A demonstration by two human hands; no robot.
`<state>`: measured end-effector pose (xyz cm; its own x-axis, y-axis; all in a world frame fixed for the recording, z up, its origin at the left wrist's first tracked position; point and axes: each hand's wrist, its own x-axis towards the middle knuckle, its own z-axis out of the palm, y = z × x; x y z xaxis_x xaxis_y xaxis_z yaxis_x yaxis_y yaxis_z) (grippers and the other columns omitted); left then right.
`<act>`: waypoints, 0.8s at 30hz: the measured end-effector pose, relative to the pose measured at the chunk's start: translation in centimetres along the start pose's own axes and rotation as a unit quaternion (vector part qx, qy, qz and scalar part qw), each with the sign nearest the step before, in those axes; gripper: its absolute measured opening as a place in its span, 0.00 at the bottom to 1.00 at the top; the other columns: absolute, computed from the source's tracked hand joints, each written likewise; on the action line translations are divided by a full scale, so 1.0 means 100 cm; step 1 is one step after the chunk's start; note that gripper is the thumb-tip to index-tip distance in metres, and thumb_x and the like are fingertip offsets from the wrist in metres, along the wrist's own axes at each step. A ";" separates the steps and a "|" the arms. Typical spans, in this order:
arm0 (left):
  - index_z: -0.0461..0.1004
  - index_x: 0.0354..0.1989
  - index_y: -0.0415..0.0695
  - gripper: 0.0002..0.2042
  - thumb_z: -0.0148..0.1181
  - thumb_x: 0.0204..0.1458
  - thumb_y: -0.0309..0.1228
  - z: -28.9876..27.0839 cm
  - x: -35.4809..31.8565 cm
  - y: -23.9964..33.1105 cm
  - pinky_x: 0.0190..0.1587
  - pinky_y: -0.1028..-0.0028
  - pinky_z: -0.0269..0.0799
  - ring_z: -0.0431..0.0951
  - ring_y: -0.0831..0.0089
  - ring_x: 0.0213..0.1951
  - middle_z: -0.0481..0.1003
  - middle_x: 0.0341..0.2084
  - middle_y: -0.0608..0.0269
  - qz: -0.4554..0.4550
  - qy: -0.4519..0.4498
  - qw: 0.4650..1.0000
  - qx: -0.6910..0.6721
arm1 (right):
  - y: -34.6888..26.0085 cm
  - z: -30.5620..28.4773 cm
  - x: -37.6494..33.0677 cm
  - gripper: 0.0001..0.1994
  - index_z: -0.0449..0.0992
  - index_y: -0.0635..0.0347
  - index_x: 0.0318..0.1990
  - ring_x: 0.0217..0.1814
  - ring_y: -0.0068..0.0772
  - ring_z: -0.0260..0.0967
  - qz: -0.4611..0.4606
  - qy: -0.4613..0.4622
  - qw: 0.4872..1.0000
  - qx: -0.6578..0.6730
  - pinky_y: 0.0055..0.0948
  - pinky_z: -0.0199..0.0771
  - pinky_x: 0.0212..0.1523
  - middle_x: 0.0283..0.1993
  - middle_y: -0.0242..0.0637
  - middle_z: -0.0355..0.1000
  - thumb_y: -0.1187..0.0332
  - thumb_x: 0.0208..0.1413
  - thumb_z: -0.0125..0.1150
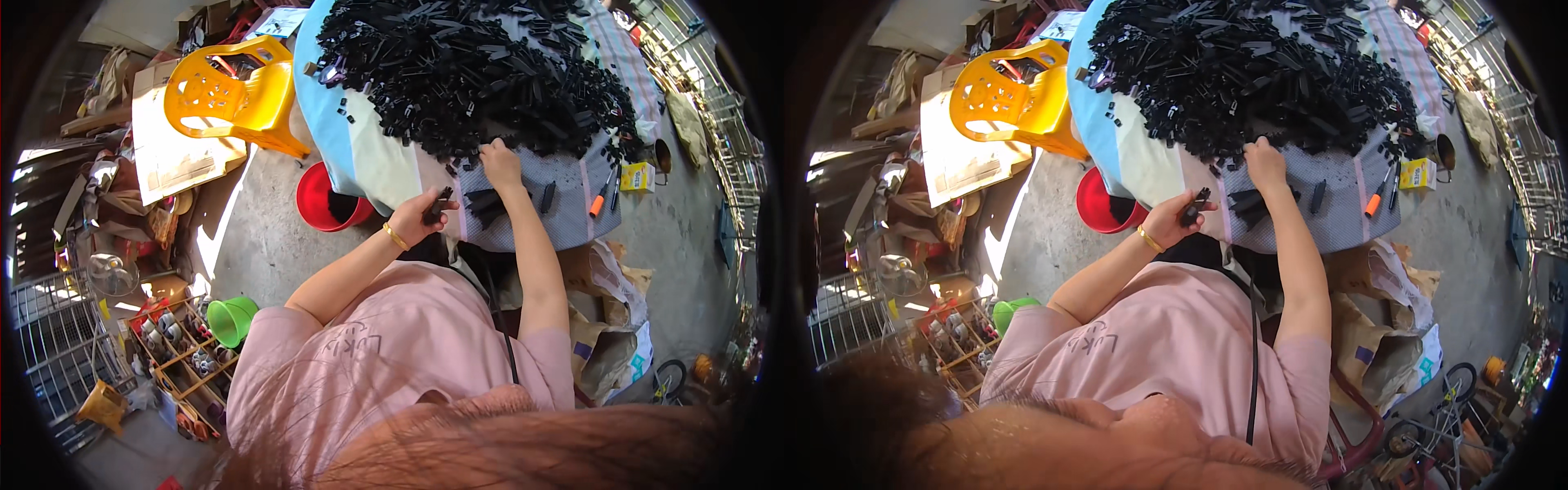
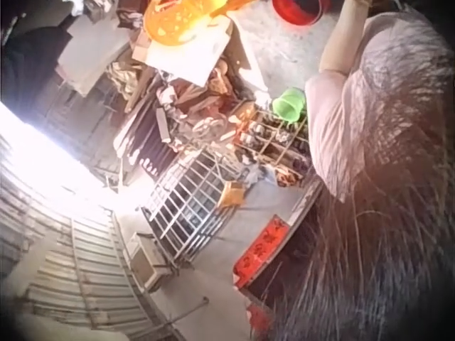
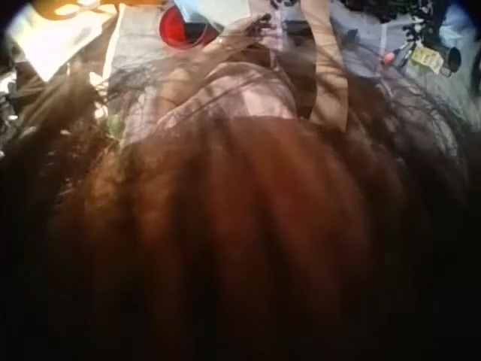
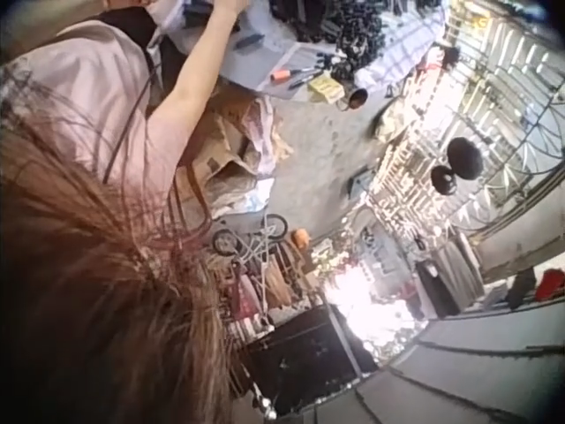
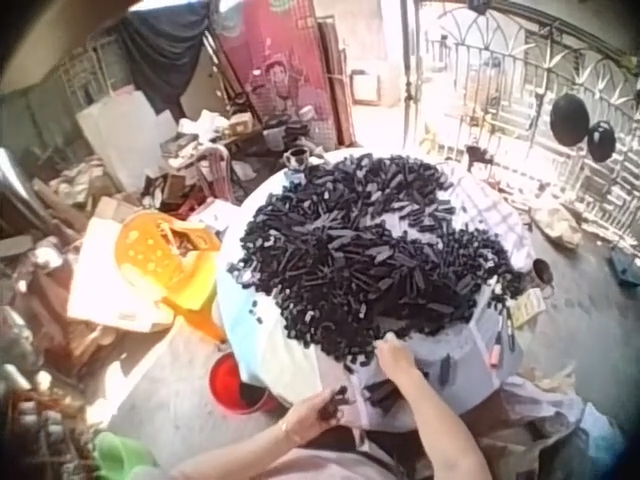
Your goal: Assembling small black plastic hardware components manually.
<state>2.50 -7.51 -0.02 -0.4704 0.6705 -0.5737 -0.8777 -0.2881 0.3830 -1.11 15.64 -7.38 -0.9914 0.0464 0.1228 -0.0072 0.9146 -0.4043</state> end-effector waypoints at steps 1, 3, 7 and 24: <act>0.62 0.42 0.42 0.09 0.41 0.57 0.33 -0.001 -0.002 0.000 0.27 0.78 0.66 0.69 0.76 0.25 0.71 0.36 0.57 0.007 0.002 1.000 -0.001 | -0.001 -0.002 0.000 0.07 0.70 0.59 0.31 0.32 0.48 0.68 0.000 0.007 1.000 -0.016 0.41 0.69 0.32 0.33 0.44 0.66 0.66 0.49 0.53; 0.62 0.43 0.42 0.09 0.45 0.55 0.29 -0.001 -0.003 -0.001 0.28 0.79 0.64 0.67 0.78 0.26 0.70 0.36 0.60 0.030 -0.003 0.999 0.041 | 0.001 -0.002 -0.005 0.07 0.69 0.59 0.31 0.31 0.49 0.68 0.024 0.045 0.999 0.013 0.42 0.69 0.31 0.32 0.45 0.67 0.66 0.49 0.52; 0.63 0.43 0.42 0.10 0.48 0.53 0.25 0.002 -0.001 0.006 0.28 0.79 0.63 0.66 0.79 0.27 0.70 0.37 0.61 0.063 -0.028 0.997 0.029 | -0.036 -0.037 -0.029 0.05 0.70 0.64 0.28 0.26 0.46 0.69 0.092 0.105 0.955 0.261 0.35 0.67 0.26 0.25 0.46 0.70 0.70 0.49 0.54; 0.49 0.60 0.45 0.23 0.42 0.54 0.25 0.021 0.038 0.077 0.26 0.79 0.61 0.63 0.78 0.23 0.66 0.32 0.63 0.008 -0.148 0.972 0.183 | -0.126 -0.082 -0.019 0.10 0.66 0.64 0.19 0.19 0.39 0.62 0.116 0.230 0.937 0.236 0.30 0.61 0.19 0.20 0.40 0.64 0.74 0.43 0.61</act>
<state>-5.89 -5.69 2.29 -0.3900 0.8507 -0.3525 -0.7532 -0.0745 0.6536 1.90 7.35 4.88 -0.8128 0.4890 0.3166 0.0358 0.5844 -0.8106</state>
